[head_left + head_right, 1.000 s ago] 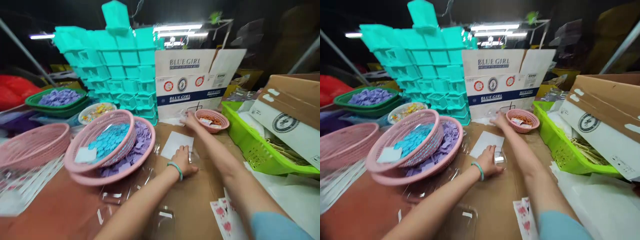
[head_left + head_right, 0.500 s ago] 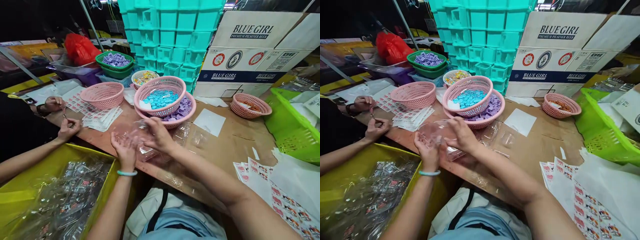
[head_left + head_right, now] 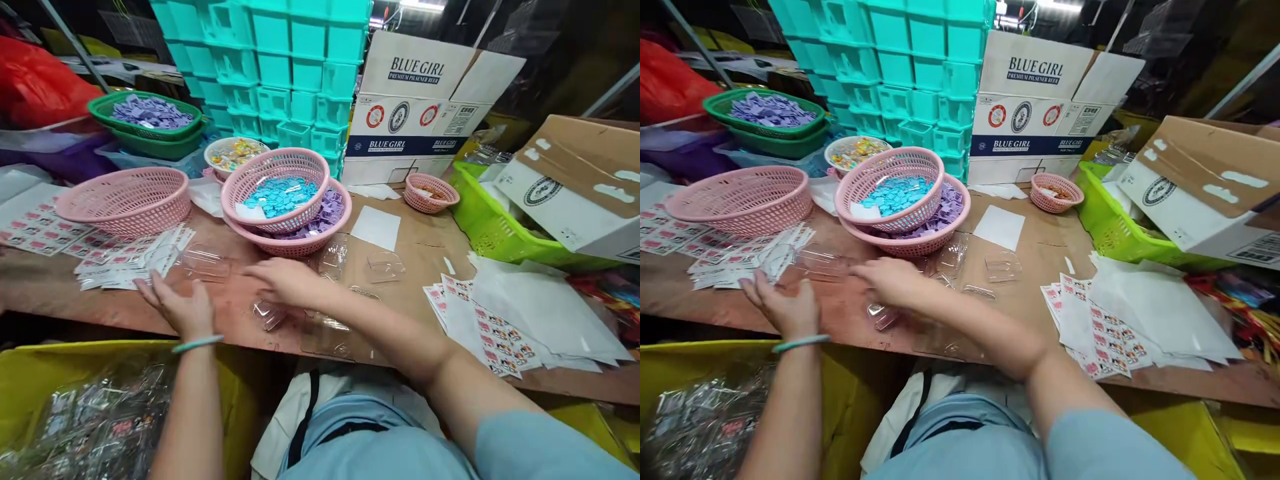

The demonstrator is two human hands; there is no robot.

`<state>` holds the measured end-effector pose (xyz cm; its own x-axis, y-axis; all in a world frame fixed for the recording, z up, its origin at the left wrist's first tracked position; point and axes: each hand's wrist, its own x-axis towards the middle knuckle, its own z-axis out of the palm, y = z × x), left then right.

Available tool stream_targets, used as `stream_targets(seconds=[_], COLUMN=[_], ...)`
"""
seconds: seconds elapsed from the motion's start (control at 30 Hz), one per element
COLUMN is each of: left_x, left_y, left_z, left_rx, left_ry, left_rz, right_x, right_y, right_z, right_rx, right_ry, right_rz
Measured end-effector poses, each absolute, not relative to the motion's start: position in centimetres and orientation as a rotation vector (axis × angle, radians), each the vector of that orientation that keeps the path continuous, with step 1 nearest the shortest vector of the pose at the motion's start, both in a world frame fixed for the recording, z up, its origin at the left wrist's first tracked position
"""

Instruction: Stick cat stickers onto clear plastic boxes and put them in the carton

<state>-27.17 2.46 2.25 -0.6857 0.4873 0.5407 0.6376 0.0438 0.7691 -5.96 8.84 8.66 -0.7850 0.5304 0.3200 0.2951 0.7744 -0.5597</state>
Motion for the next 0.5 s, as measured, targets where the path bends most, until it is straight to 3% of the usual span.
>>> stream_targets(seconds=[0.23, 0.37, 0.5], left_x=[-10.1, -6.5, -8.7], left_y=[2.0, 1.1, -0.9], left_z=[3.3, 3.5, 4.4], left_rx=[-2.101, -2.483, -2.259], left_ry=[-1.749, -1.685, -1.936], left_rz=[-1.806, -1.838, -2.21], right_x=[19.3, 19.2, 10.6], right_y=[12.0, 12.3, 8.5], right_z=[3.9, 2.7, 5.4], right_rx=[-1.59, -1.629, -1.215], right_ry=[-2.405, -2.207, -2.072], right_rz=[0.561, 0.47, 0.299])
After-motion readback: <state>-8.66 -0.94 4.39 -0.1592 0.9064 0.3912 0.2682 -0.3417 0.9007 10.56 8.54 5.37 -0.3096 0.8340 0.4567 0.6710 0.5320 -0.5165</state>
